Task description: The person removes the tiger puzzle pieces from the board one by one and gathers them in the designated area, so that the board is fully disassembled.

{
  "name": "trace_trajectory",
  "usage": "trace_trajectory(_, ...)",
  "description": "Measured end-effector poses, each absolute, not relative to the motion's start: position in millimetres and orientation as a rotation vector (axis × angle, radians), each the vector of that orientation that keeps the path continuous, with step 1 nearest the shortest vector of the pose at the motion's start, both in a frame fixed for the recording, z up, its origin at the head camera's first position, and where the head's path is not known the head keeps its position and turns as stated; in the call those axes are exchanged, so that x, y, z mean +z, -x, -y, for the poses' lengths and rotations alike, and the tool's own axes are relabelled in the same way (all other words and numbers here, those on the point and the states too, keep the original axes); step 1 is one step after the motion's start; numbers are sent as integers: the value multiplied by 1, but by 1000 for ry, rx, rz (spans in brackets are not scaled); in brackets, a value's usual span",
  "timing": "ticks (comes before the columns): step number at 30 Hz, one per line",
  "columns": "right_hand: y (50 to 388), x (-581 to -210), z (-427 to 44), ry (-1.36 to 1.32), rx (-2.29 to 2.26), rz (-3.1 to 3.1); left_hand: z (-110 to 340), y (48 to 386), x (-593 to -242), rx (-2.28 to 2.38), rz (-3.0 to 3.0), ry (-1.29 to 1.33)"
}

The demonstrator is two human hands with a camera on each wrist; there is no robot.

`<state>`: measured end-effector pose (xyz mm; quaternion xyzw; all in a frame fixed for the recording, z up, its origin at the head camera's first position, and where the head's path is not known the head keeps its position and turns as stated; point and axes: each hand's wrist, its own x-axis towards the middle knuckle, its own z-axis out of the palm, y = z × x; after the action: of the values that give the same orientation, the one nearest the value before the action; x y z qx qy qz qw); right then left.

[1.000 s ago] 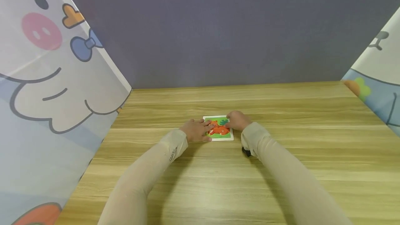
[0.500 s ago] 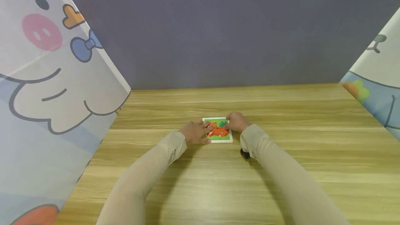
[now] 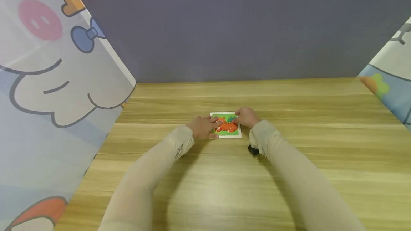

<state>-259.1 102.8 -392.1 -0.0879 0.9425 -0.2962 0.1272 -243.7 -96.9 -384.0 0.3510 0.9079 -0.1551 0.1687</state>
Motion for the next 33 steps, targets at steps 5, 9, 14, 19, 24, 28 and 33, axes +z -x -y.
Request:
trace_trajectory(5, 262, -391, -103, 193, -967, -2709, 98, 246, -379, -435, -2560, -989)
trace_trajectory(9, 262, -391, -103, 152, -1016, -2707, 97, 247, -380, -446, -2561, -984)
trace_trajectory(14, 262, -392, -103, 117, -1051, -2695, 96, 248, -382, -449, -2557, -970)
trace_trajectory(19, 262, -392, -104, 88, -1087, -2678, 96, 247, -383, -459, -2551, -964)
trace_trajectory(24, 261, -392, -104, 71, -1114, -2690, 95, 246, -382, -467, -2548, -970)
trace_trajectory(28, 259, -391, -99, 80, -1091, -2719, 95, 245, -381, -465, -2547, -981)
trace_trajectory(33, 256, -388, -91, 119, -1056, -2744, 95, 245, -380, -451, -2552, -970)
